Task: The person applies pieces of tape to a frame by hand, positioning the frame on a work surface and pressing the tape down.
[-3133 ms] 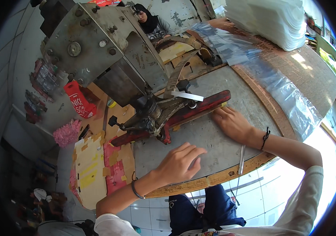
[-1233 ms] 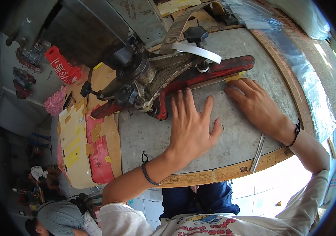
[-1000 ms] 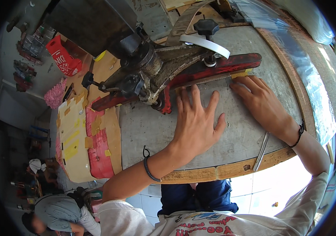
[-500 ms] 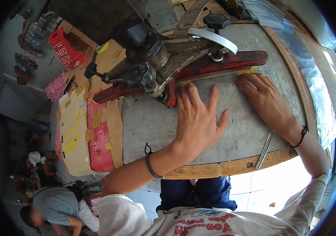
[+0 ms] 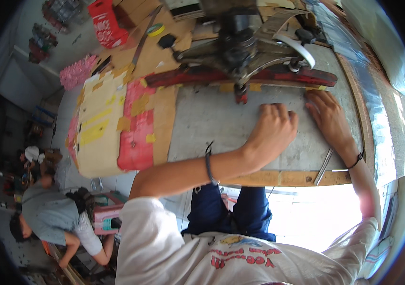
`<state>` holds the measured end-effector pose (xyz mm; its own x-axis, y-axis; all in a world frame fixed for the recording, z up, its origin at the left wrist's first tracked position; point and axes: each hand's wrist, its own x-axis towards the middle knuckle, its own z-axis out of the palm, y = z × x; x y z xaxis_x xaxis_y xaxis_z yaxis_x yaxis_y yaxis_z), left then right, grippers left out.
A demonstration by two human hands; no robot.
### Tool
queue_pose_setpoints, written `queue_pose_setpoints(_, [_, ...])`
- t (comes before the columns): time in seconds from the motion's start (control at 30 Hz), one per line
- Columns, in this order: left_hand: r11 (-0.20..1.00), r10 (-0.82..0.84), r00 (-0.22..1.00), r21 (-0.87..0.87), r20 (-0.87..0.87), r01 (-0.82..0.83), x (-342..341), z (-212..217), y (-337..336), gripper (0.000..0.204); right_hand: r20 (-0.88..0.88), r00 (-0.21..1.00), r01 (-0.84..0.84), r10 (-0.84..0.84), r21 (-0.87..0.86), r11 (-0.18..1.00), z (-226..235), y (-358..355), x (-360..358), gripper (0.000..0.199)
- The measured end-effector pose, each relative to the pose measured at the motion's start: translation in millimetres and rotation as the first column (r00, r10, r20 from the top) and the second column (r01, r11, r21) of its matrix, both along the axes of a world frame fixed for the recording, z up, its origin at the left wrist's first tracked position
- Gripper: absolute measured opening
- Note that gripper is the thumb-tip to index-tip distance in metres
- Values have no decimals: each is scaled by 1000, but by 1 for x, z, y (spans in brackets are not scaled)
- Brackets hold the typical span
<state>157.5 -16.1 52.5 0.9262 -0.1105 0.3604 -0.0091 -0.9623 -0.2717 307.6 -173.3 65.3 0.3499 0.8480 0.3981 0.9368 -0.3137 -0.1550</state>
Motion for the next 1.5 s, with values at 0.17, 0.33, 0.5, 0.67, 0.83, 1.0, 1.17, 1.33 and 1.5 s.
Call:
queue_pose_setpoints(0.17, [903, -413, 885, -227, -214, 366, -22, 66, 3, 18, -26, 999, -16, 20, 130, 991, 8, -5, 7, 18])
queue_pose_setpoints(0.33, [886, -4, 737, -343, -676, -311, -77, 131, 37, 26, -29, 998, -42, 46, 122, 992, 0, -1, 8, 17])
queue_pose_setpoints(0.5, [927, -64, 993, -364, 100, 96, -57, 12, 126, 27, -25, 999, -36, 39, 110, 993, 3, -2, 4, 19])
queue_pose_setpoints(0.67, [887, -108, 989, -440, 104, 143, -45, 1, 129, 31, -30, 1000, 2, 1, 86, 996, 4, -7, 6, 22])
queue_pose_setpoints(0.83, [845, -75, 996, -534, -45, 40, -54, 9, 121, 37, 125, 992, -19, 1, 150, 989, -10, -7, 15, 28])
queue_pose_setpoints(1.0, [812, -99, 994, -582, -53, 50, -53, 11, 121, 35, -95, 995, -5, 6, 6, 1000, 0, -15, 9, 36])
queue_pose_setpoints(1.17, [849, -150, 978, -488, 144, 202, -50, -7, 129, 34, -73, 997, 13, -18, -63, 998, -4, -14, 9, 49])
queue_pose_setpoints(1.33, [794, -44, 996, -603, 74, 80, -51, 2, 117, 30, -67, 998, 7, -8, -23, 1000, -9, -15, 14, 47])
queue_pose_setpoints(1.5, [795, -63, 993, -596, 102, 112, -50, 3, 115, 30, -84, 996, -33, 34, 16, 999, -9, -16, 18, 37])
